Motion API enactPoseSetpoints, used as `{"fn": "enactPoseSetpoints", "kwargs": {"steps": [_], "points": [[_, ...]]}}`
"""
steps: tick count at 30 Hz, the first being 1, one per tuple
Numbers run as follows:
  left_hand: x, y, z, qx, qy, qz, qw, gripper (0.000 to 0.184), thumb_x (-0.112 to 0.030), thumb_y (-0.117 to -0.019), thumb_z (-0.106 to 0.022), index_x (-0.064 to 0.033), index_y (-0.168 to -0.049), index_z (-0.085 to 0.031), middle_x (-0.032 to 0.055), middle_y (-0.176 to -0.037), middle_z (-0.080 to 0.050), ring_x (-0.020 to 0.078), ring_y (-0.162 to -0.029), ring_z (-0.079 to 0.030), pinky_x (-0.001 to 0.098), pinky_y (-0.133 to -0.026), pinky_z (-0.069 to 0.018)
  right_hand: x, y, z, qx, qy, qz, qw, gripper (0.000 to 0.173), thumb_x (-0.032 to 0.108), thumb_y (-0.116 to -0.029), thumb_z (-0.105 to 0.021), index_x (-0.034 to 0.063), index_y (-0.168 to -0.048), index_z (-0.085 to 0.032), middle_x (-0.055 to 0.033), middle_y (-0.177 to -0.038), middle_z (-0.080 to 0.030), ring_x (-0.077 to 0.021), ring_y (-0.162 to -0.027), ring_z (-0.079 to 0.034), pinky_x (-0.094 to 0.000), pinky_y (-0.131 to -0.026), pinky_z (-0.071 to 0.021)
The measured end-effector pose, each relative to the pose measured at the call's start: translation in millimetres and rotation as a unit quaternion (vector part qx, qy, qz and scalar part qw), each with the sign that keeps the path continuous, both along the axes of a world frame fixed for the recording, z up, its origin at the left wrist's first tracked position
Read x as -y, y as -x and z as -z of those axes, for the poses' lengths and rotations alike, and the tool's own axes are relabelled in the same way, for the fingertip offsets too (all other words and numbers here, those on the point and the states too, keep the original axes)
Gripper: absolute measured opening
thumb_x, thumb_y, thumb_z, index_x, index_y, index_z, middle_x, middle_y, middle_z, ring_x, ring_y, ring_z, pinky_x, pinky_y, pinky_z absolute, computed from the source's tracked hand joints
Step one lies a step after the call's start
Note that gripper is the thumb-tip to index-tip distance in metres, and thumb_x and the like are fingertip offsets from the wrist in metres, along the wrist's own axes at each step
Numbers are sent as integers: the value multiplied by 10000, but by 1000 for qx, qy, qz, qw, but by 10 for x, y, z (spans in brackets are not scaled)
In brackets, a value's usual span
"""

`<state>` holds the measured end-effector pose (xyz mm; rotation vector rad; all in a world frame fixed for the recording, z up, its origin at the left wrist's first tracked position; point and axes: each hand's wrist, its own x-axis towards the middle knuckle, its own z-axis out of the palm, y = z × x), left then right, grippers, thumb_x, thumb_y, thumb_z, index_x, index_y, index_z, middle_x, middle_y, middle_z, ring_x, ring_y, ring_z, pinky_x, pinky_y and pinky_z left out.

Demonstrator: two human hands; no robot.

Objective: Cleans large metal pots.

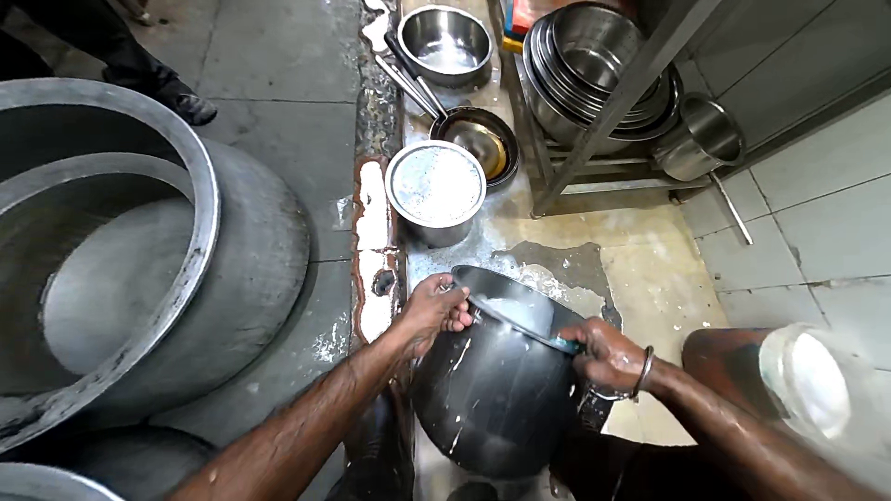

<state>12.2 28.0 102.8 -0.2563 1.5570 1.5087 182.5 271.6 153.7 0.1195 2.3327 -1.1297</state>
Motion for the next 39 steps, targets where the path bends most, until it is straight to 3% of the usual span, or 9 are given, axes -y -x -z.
{"fn": "enactPoseSetpoints", "kwargs": {"steps": [5,9,11,14,17,19,23,27,39], "points": [[-9,204,604,-133,69,80,986,162,-126,-1061,-575,-19,-1165,-637,106,-853,-662,180,-694,-663,330,-650,-585,-453,177,243,-46,-48,73,995,196,-54,-797,-612,82,-868,-733,-48,-761,-697,-170,-703,-667,-440,-645,-542],[124,217,1108,-142,119,178,967,267,-207,-1067,-571,-9,-1231,-642,169,-1148,-666,260,-1030,-650,459,-894,-544,-808,193,435,-53,-47,157,985,192,-72,-819,-586,51,-883,-719,-71,-766,-682,-171,-665,-642,-408,-609,-529],[126,207,1231,-164,132,216,953,330,-284,-1090,-530,-18,-1233,-661,175,-1173,-676,272,-1088,-645,489,-962,-513,-948,116,589,-72,-29,193,978,202,-60,-823,-574,45,-913,-721,-69,-759,-677,-159,-643,-633,-387,-585,-529],[81,252,1393,-156,141,226,951,389,-349,-1111,-467,-38,-1229,-670,182,-1162,-680,288,-1088,-647,510,-957,-511,-931,60,699,-131,-53,232,962,171,75,-883,-556,65,-844,-722,-45,-691,-645,-151,-621,-609,-395,-586,-493],[65,222,1536,-97,137,203,965,512,-447,-1115,-400,-35,-1299,-643,220,-1217,-666,330,-1119,-648,548,-955,-518,-873,76,739,-140,-126,244,951,417,421,-1018,-549,98,-809,-711,-34,-649,-620,-174,-618,-618,-434,-617,-522],[88,166,1610,-42,134,176,974,607,-544,-1097,-364,-58,-1356,-619,221,-1271,-654,345,-1161,-642,570,-962,-522,-831,105,739,-118,-194,222,948,534,501,-1047,-475,88,-779,-680,-75,-663,-628,-243,-666,-654,-505,-652,-531],[156,76,1744,68,113,106,986,690,-670,-1042,-364,-100,-1317,-639,159,-1213,-696,306,-1104,-676,544,-900,-555,-815,120,782,-113,-233,189,947,589,510,-1060,-393,83,-774,-681,-94,-710,-664,-268,-732,-690,-519,-690,-544],[129,14,1730,93,79,46,992,619,-601,-1067,-373,-91,-1289,-645,144,-1143,-721,281,-1043,-701,512,-871,-575,-820,198,748,-97,-222,169,955,612,493,-1071,-380,66,-741,-667,-108,-682,-649,-285,-722,-684,-525,-688,-535],[-14,-119,1401,92,53,-17,994,601,-571,-1087,-352,-114,-1424,-549,152,-1375,-597,345,-1203,-605,579,-894,-529,-1724,812,843,-93,-111,267,953,615,490,-1060,-501,-6,-733,-658,-159,-695,-626,-303,-694,-633,-553,-691,-504]]}}
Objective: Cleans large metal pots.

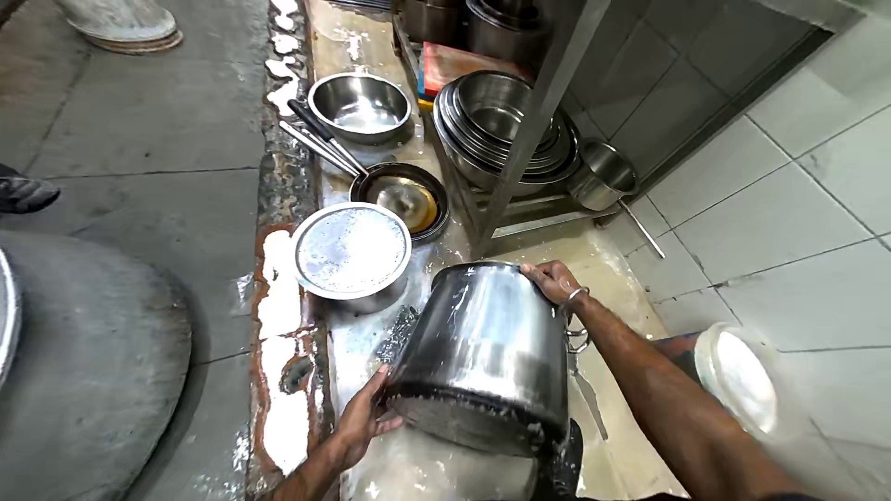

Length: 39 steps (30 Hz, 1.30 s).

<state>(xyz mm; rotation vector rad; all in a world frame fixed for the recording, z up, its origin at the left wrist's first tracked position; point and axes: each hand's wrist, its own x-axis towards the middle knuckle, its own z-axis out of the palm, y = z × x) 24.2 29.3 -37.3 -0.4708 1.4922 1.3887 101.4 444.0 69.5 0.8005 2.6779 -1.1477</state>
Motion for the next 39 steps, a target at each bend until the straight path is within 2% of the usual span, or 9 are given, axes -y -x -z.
{"fn": "enactPoseSetpoints", "kwargs": {"steps": [5,10,14,17,22,28,32,35,39], "points": [[-232,83,-241,-40,1,1,999,571,-535,-1099,-351,-145,-1482,-519,135,-1436,-571,338,-1275,-566,569,-914,-509,-454,379,259,-3,-20,106,994,622,568,-1015,-568,-10,-836,-709,-218,-822,-683,-367,-810,-670,-613,-783,-516],[-414,195,-355,-95,27,39,994,577,-507,-1107,-367,-88,-1479,-501,180,-1391,-567,338,-1247,-562,539,-905,-518,-632,469,346,32,8,172,985,636,604,-992,-583,-14,-980,-736,-238,-969,-715,-380,-933,-688,-617,-878,-522],[-460,197,-365,-126,34,76,989,508,-454,-1111,-410,-82,-1443,-508,159,-1182,-596,288,-1044,-608,476,-809,-530,-728,468,445,15,8,200,980,628,606,-983,-597,-3,-918,-738,-222,-931,-717,-365,-899,-687,-609,-853,-523],[-398,155,-285,-124,26,77,989,506,-466,-1109,-402,-110,-1459,-485,149,-1171,-577,283,-1009,-618,450,-780,-544,-658,384,407,3,7,210,978,612,593,-982,-609,5,-855,-721,-206,-861,-700,-347,-830,-674,-596,-788,-523],[-172,-10,-161,-67,26,37,997,598,-511,-1113,-321,-158,-1595,-344,187,-1490,-482,345,-1196,-587,521,-865,-529,-346,129,234,-41,-16,174,984,600,539,-1007,-604,26,-698,-642,-150,-671,-620,-297,-647,-610,-551,-645,-483],[87,-196,-14,7,4,-27,1000,629,-583,-1099,-242,-206,-1586,-372,134,-1579,-439,376,-1332,-539,599,-926,-525,72,-188,103,-47,-55,99,992,612,532,-1042,-533,53,-667,-606,-118,-622,-583,-279,-610,-602,-528,-614,-483],[133,-166,-20,51,16,-52,997,701,-639,-1079,-186,-147,-1486,-473,159,-1422,-566,370,-1208,-610,580,-918,-532,370,-284,29,-55,-66,39,996,583,515,-1057,-505,81,-693,-642,-90,-632,-607,-247,-596,-624,-500,-586,-514],[180,-193,-43,72,29,-70,994,698,-652,-1071,-232,-107,-1398,-520,182,-1213,-644,328,-960,-670,507,-777,-564,612,-291,-60,-45,-64,-13,997,548,489,-1054,-530,80,-717,-669,-77,-625,-612,-226,-589,-620,-478,-590,-519],[291,-191,-3,59,6,-22,998,641,-637,-1063,-321,-141,-1364,-594,151,-1197,-699,311,-1057,-688,525,-839,-574,918,-289,-134,14,-85,-95,992,549,499,-1051,-515,65,-745,-657,-84,-663,-610,-237,-661,-634,-474,-655,-518]]}}
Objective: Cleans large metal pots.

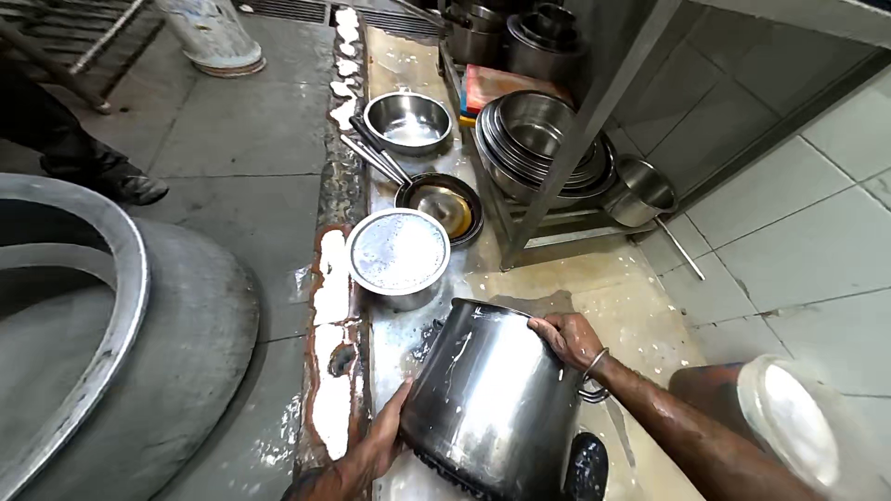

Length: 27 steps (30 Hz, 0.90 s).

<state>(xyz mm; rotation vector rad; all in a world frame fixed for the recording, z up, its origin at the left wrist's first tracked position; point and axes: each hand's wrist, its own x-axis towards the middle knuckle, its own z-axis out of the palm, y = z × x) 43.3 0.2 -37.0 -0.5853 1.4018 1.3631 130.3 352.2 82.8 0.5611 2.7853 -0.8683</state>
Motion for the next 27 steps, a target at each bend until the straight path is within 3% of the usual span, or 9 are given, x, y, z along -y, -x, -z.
{"fn": "enactPoseSetpoints", "kwargs": {"steps": [5,10,12,14,16,18,22,25,27], "points": [[-2,42,-34,23,16,16,999,643,-653,-1050,-355,-144,-1372,-582,164,-1210,-684,331,-1056,-681,540,-833,-567,-50,22,3,-6,123,2,992,497,408,-1031,-599,83,-655,-593,-4,-574,-519,-101,-549,-517,-328,-567,-439],[3,-13,-42,-3,-2,-30,1000,589,-595,-1057,-420,-125,-1359,-607,158,-1231,-691,321,-1124,-674,558,-914,-554,106,-92,-195,29,147,-27,988,528,512,-964,-643,87,-658,-579,31,-588,-503,-67,-560,-500,-309,-580,-433],[6,-68,-76,-25,-20,-58,998,535,-536,-1071,-439,-114,-1351,-609,150,-1217,-698,300,-1123,-680,538,-928,-563,270,-134,-339,9,129,-83,988,559,525,-974,-629,58,-671,-587,-6,-601,-522,-98,-578,-518,-326,-584,-435],[-29,-61,-82,-51,-28,-73,996,491,-490,-1081,-442,-118,-1363,-595,145,-1216,-699,285,-1116,-684,520,-917,-571,462,-171,-449,-32,77,-151,985,598,536,-1013,-567,23,-713,-628,-96,-654,-604,-206,-640,-609,-418,-636,-502],[-60,23,-3,-102,-37,-44,993,486,-452,-1091,-442,-128,-1441,-533,144,-1323,-655,277,-1197,-648,515,-977,-548,727,-250,-547,-59,4,-201,978,603,524,-1046,-502,17,-755,-652,-150,-722,-663,-301,-712,-686,-511,-671,-555],[-86,172,40,-144,-42,13,989,507,-407,-1100,-434,-101,-1502,-476,163,-1433,-578,295,-1272,-592,520,-1023,-515,1043,-392,-541,-76,-46,-227,970,527,454,-1047,-514,31,-771,-665,-149,-750,-679,-317,-714,-706,-521,-613,-559],[-110,422,-18,-167,-59,44,983,544,-463,-1119,-324,-65,-1353,-611,116,-1324,-643,262,-1223,-594,515,-1009,-486,1595,-658,-186,55,-28,-334,941,290,269,-994,-584,-4,-987,-683,-208,-956,-702,-399,-873,-715,-578,-677,-564],[-73,493,-180,-184,-94,45,977,694,-540,-1107,-165,-64,-1310,-628,100,-1240,-683,230,-1151,-641,475,-960,-519,1928,-686,159,185,32,-367,911,277,167,-982,-598,-37,-1165,-633,-265,-1103,-673,-458,-973,-685,-633,-759,-539],[-52,473,-319,-206,-109,61,970,713,-551,-1095,-134,-81,-1341,-609,94,-1236,-680,220,-1131,-649,454,-937,-530,2022,-638,283,225,41,-383,895,310,166,-962,-628,-41,-1193,-610,-272,-1126,-658,-464,-974,-675,-634,-756,-528]]}}
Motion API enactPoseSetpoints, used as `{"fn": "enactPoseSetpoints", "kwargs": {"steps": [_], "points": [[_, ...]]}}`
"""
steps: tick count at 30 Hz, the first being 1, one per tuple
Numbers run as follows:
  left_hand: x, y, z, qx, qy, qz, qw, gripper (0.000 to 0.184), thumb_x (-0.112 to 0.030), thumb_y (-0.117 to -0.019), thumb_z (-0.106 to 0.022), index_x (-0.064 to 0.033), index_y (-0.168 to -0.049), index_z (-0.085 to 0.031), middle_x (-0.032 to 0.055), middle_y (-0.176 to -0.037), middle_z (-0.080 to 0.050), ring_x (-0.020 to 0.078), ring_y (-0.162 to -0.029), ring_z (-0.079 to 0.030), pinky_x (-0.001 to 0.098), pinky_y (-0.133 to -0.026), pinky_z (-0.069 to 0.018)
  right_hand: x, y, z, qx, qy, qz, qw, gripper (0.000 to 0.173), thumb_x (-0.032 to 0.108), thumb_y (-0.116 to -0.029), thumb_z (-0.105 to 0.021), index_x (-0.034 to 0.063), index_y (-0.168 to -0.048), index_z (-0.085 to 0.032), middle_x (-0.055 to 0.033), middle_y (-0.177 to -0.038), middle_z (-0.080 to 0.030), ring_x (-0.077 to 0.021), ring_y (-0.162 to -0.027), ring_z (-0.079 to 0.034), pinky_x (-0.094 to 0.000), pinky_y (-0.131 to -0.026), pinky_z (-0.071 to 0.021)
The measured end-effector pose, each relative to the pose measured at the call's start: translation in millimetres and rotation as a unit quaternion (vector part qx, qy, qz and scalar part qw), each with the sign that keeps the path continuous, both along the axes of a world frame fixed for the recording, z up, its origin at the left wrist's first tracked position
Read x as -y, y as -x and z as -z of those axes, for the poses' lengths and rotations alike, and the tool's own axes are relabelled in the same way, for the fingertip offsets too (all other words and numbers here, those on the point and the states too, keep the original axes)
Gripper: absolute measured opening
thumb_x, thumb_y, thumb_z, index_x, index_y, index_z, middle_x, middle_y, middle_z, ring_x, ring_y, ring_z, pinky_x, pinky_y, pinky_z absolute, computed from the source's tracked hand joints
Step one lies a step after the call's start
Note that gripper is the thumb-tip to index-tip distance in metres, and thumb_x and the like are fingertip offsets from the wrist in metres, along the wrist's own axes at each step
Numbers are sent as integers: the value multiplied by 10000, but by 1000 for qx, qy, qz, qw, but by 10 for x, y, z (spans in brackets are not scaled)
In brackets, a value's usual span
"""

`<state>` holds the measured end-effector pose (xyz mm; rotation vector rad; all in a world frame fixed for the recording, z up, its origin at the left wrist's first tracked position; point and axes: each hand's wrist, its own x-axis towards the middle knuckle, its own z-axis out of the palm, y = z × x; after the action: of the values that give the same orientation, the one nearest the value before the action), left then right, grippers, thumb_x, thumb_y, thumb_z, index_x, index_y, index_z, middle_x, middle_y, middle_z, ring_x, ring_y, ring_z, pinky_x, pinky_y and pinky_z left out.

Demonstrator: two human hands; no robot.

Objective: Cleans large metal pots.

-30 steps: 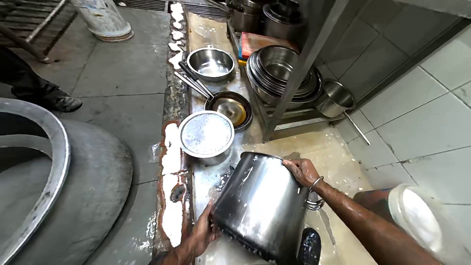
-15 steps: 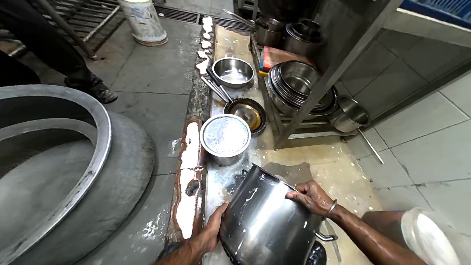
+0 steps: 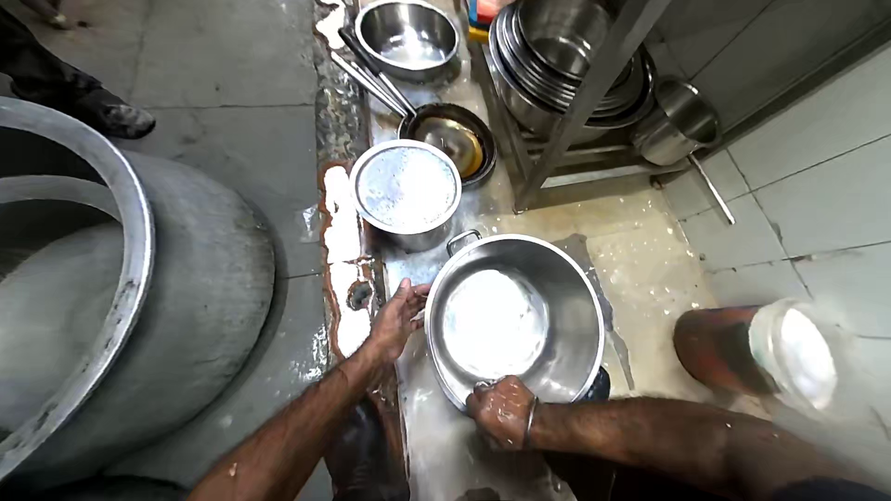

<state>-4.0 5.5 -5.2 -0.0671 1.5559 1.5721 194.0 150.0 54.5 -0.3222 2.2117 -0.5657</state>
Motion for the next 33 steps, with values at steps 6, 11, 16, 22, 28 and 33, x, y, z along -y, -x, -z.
{"fn": "enactPoseSetpoints", "kwargs": {"steps": [6,11,16,22,28,33], "points": [[-162,-116,-122,-195,132,110,966,461,-230,-1031,-649,-57,-1442,-530,159,-1298,-661,258,-1146,-667,479,-998,-541,-68,67,105,19,-9,-29,999,356,264,-985,-614,-33,-1182,-604,-261,-1102,-662,-458,-950,-679,-623,-736,-529],[-327,-107,-32,-332,254,199,886,448,-97,-1050,-543,-1,-1479,-457,250,-1428,-558,393,-1282,-594,589,-1081,-461,-280,249,122,120,48,-14,991,596,566,-949,-670,-5,-1116,-651,-239,-1011,-683,-429,-986,-671,-653,-831,-512],[-348,-72,-81,-342,269,214,875,429,-98,-1062,-508,21,-1471,-465,272,-1390,-583,429,-1257,-606,615,-1062,-463,-773,272,44,128,114,54,984,297,124,-935,-733,-41,-1175,-672,-231,-1013,-700,-382,-956,-681,-583,-863,-523],[-374,-55,-88,-344,285,233,864,421,-104,-1056,-496,11,-1461,-469,286,-1342,-609,446,-1238,-616,630,-1048,-466,-1526,214,-341,35,14,182,983,274,117,-939,-721,-2,-1183,-683,-194,-1036,-710,-332,-961,-695,-530,-891,-545],[-361,-58,-185,-347,318,260,843,434,-156,-1083,-494,-11,-1488,-441,307,-1297,-624,489,-1188,-629,675,-1000,-476,-2123,-164,-950,-99,44,387,916,217,132,-943,-739,31,-1129,-692,-117,-938,-718,-204,-827,-701,-425,-802,-582],[-369,-7,-141,-359,360,309,804,562,-219,-1085,-504,-12,-1567,-305,368,-1287,-607,546,-1189,-614,719,-983,-461,-2394,-998,-1084,-189,75,563,801,298,104,-949,-724,-18,-1214,-663,-171,-1032,-725,-237,-905,-723,-444,-873,-595]]}}
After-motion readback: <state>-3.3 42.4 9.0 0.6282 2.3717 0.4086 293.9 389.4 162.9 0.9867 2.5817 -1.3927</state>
